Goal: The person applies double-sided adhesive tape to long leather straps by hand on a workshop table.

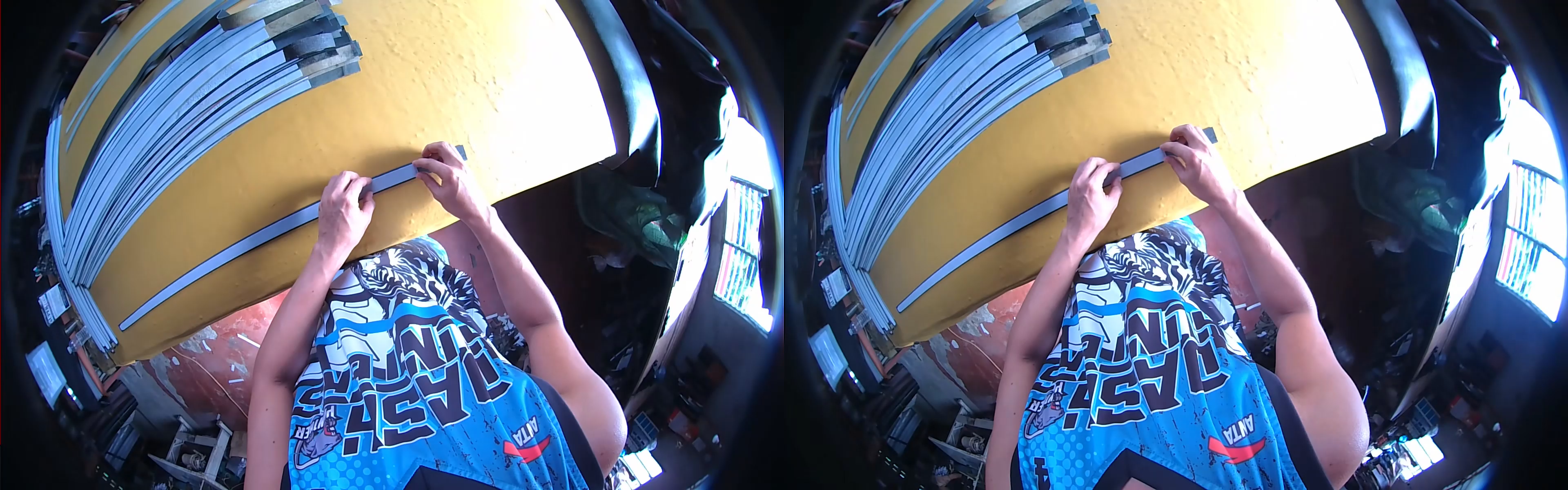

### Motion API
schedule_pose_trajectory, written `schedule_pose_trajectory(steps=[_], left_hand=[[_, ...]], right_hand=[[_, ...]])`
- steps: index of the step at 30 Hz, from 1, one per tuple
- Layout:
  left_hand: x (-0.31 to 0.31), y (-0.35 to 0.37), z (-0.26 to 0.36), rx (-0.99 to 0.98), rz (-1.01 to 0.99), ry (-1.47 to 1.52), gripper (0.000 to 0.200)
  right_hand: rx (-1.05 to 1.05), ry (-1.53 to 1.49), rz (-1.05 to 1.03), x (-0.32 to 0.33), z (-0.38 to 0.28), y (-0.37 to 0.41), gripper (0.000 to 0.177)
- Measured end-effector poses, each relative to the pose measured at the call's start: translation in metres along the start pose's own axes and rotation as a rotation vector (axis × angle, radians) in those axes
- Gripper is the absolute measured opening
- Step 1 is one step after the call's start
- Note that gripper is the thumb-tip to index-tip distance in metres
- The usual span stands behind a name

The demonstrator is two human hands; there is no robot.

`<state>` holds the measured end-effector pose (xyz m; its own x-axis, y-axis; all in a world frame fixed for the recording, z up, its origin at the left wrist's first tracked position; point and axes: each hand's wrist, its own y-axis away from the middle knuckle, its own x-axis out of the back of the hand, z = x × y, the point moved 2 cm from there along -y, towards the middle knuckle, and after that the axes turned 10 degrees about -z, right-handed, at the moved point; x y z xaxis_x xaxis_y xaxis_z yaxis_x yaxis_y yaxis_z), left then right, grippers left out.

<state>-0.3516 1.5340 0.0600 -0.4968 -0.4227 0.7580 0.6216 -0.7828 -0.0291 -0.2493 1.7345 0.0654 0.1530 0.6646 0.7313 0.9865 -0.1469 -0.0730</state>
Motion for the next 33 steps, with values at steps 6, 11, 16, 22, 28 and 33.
schedule_pose_trajectory(steps=[6, 11, 16, 22, 28, 33], left_hand=[[0.0, 0.002, -0.002, -0.011, 0.006, -0.011, 0.019], [0.001, 0.003, -0.002, -0.017, -0.002, -0.021, 0.021], [-0.003, 0.004, 0.006, -0.077, -0.053, -0.108, 0.041], [-0.026, 0.006, 0.022, -0.17, -0.143, -0.239, 0.055], [-0.031, 0.011, 0.008, -0.188, -0.255, -0.25, 0.056], [-0.018, 0.038, -0.006, -0.206, -0.208, -0.246, 0.065]], right_hand=[[0.0, 0.007, -0.003, -0.003, -0.001, -0.001, 0.022], [0.019, 0.032, 0.007, -0.002, -0.001, -0.002, 0.024], [-0.143, -0.431, 0.333, -0.015, 0.025, 0.001, 0.023], [0.001, -0.113, 0.439, -0.009, -0.005, 0.012, 0.035], [-0.053, 0.029, -0.108, -0.049, -0.041, 0.022, 0.064], [-0.068, 0.283, -0.219, -0.058, -0.037, 0.035, 0.074]])
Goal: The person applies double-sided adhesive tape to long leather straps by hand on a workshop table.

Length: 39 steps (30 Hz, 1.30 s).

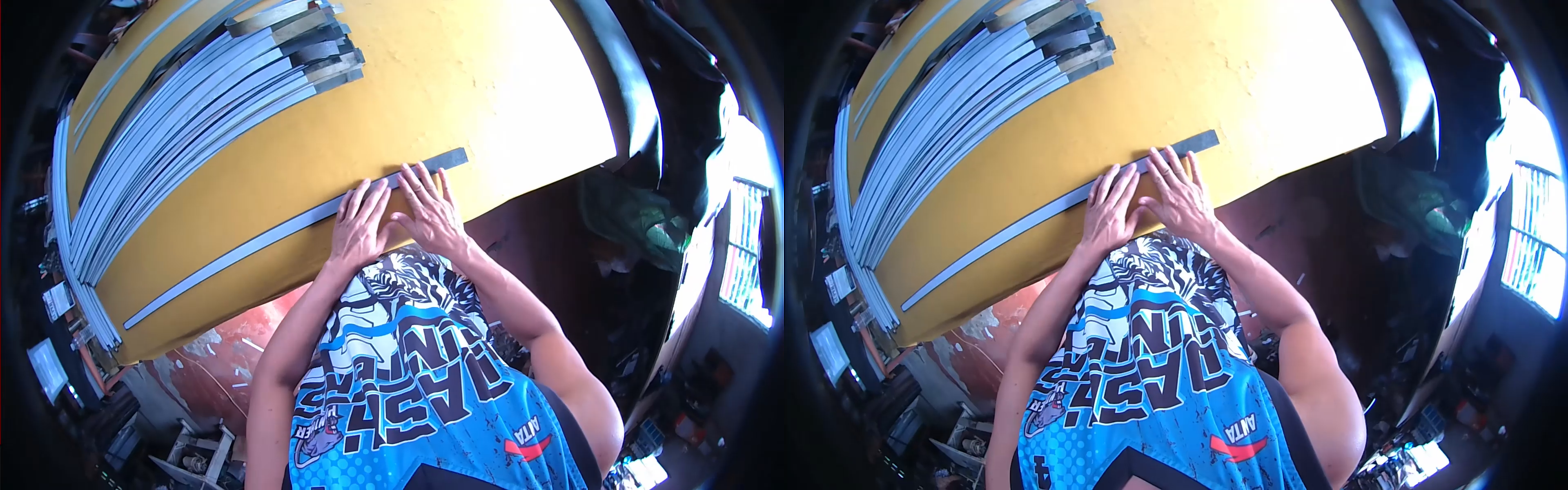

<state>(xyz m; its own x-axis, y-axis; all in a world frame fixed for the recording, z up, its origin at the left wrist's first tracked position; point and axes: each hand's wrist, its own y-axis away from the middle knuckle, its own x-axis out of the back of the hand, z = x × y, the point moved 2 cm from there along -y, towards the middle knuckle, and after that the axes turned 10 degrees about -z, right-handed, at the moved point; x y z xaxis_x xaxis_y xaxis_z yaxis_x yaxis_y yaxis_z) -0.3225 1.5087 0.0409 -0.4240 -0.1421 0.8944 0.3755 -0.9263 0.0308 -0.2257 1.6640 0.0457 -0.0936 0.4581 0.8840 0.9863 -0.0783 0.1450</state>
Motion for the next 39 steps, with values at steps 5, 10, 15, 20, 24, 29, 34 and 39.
schedule_pose_trajectory(steps=[5, 10, 15, 20, 24, 29, 34, 39], left_hand=[[0.012, 0.068, -0.033, 0.295, -0.065, 0.028, 0.077], [0.011, 0.068, -0.027, 0.425, 0.014, -0.053, 0.079], [-0.018, 0.02, -0.01, 0.16, 0.054, 0.037, 0.081], [-0.006, 0.096, -0.047, 0.408, 0.093, -0.03, 0.083], [0.014, 0.174, -0.1, 0.624, 0.124, -0.048, 0.084], [0.046, 0.262, -0.164, 0.794, 0.201, -0.127, 0.083], [0.068, 0.347, -0.229, 0.811, 0.208, -0.197, 0.084], [0.104, 0.428, -0.289, 0.937, 0.221, -0.216, 0.08]], right_hand=[[-0.082, 0.093, -0.045, 0.003, -0.003, -0.003, 0.077], [0.075, -0.126, 0.042, 0.003, -0.009, -0.007, 0.064], [0.003, 0.151, 0.007, -0.018, -0.011, -0.009, 0.074], [-0.034, 0.124, 0.02, -0.014, -0.003, -0.002, 0.078], [-0.08, 0.198, 0.069, -0.023, 0.004, -0.001, 0.077], [-0.268, 0.402, 0.118, -0.036, 0.006, -0.004, 0.081], [-0.62, 0.43, 0.045, -0.039, 0.018, -0.012, 0.083], [-0.95, 0.433, 0.077, -0.039, 0.05, -0.038, 0.086]])
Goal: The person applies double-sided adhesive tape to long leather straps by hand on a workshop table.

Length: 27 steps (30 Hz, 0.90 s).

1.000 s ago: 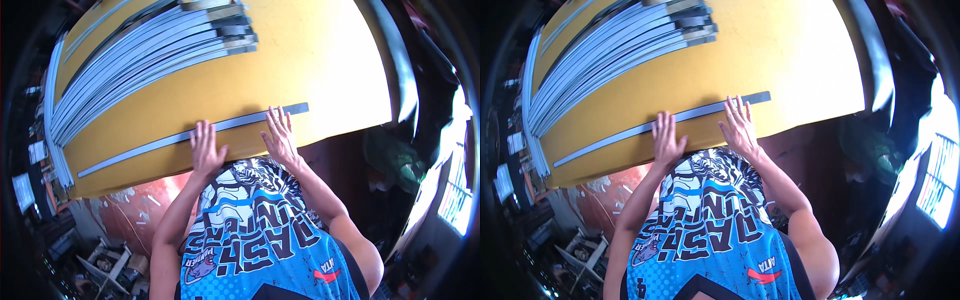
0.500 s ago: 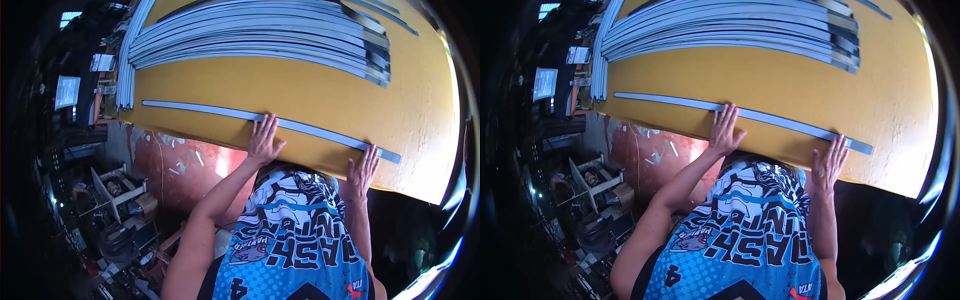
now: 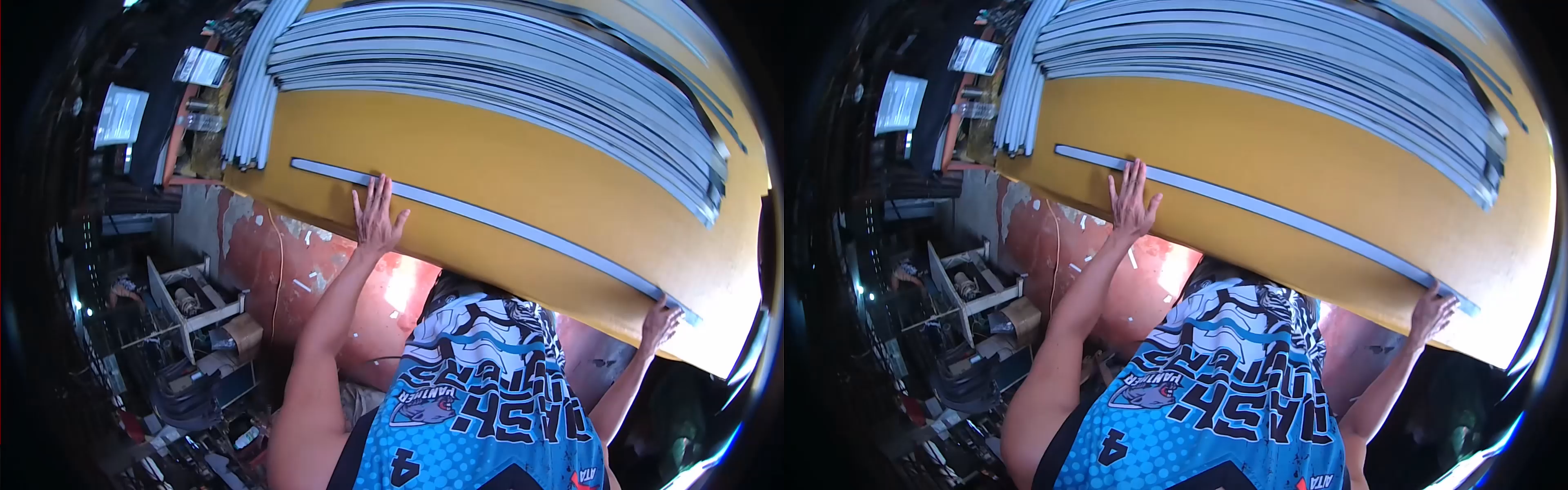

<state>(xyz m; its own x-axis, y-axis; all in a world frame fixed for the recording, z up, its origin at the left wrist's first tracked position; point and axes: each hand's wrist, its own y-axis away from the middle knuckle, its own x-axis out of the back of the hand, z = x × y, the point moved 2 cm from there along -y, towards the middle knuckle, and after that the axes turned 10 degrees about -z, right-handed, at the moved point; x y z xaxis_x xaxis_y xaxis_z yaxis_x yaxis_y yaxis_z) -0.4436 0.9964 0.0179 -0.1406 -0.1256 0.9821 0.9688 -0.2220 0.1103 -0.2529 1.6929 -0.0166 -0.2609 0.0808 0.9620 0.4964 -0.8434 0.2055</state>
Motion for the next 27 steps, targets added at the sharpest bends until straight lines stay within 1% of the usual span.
schedule_pose_trajectory(steps=[1, 2, 3, 6, 7, 9, 10, 11, 13, 15, 16, 18, 19, 20, 21, 22, 23, 24, 26, 27], left_hand=[[0.004, -0.004, -0.021, 0.011, 0.017, -0.006, 0.08], [0.009, -0.007, -0.052, 0.026, 0.03, -0.012, 0.08], [0.012, -0.01, -0.075, 0.026, 0.03, -0.012, 0.08], [0.019, -0.018, -0.14, 0.138, 0.013, -0.073, 0.085], [0.022, -0.022, -0.159, 0.134, 0.023, -0.065, 0.085], [0.03, -0.029, -0.196, 0.246, -0.021, -0.095, 0.085], [0.035, -0.032, -0.208, 0.291, -0.049, -0.07, 0.085], [0.04, -0.034, -0.217, 0.288, -0.042, -0.064, 0.085], [0.044, -0.037, -0.236, 0.389, -0.083, -0.138, 0.084], [0.042, -0.035, -0.238, 0.336, -0.024, -0.129, 0.081], [0.04, -0.034, -0.236, 0.353, 0.012, -0.11, 0.08], [0.029, -0.038, -0.232, 0.402, 0.093, -0.052, 0.075], [0.025, -0.039, -0.233, 0.444, 0.13, -0.016, 0.071], [0.024, -0.04, -0.235, 0.442, 0.278, 0.026, 0.06], [0.031, -0.043, -0.234, 0.451, 0.368, 0.064, 0.053], [0.03, -0.049, -0.244, 0.463, 0.408, 0.198, 0.05], [0.029, -0.053, -0.256, 0.475, 0.445, 0.332, 0.048], [0.032, -0.057, -0.258, 0.504, 0.468, 0.339, 0.046], [0.034, -0.061, -0.265, 0.554, 0.495, 0.339, 0.047], [0.035, -0.062, -0.273, 0.549, 0.43, 0.431, 0.051]], right_hand=[[-0.047, -0.021, -0.001, -0.003, 0.002, -0.008, 0.087], [-0.051, -0.014, -0.01, -0.01, 0.001, -0.01, 0.087], [-0.051, -0.014, -0.009, -0.015, 0.006, -0.015, 0.087], [-0.07, -0.027, -0.031, -0.024, 0.018, -0.028, 0.089], [-0.074, -0.031, -0.019, -0.029, 0.025, -0.036, 0.089], [-0.083, -0.015, -0.074, -0.032, 0.027, -0.042, 0.09], [-0.086, -0.017, -0.065, -0.029, 0.025, -0.04, 0.09], [-0.098, -0.033, -0.089, -0.027, 0.024, -0.04, 0.091], [-0.122, -0.056, -0.103, -0.023, 0.022, -0.041, 0.092], [-0.154, -0.064, -0.172, -0.024, 0.023, -0.043, 0.093], [-0.178, -0.08, -0.161, -0.035, 0.031, -0.049, 0.093], [-0.096, -0.092, -0.117, -0.067, 0.057, -0.087, 0.09], [-0.05, -0.09, -0.092, -0.066, 0.067, -0.098, 0.089], [-0.138, -0.115, -0.134, -0.033, 0.048, -0.074, 0.087], [-0.223, -0.141, -0.177, -0.002, 0.027, -0.051, 0.085], [-0.339, -0.205, -0.002, 0.0, 0.018, -0.042, 0.085], [-0.356, -0.247, -0.094, 0.001, 0.013, -0.043, 0.081], [-0.415, -0.47, -0.151, -0.03, 0.02, -0.061, 0.08], [-0.498, -0.735, -0.235, -0.049, 0.03, -0.078, 0.077], [-0.504, -0.746, -0.22, -0.043, 0.032, -0.079, 0.077]])
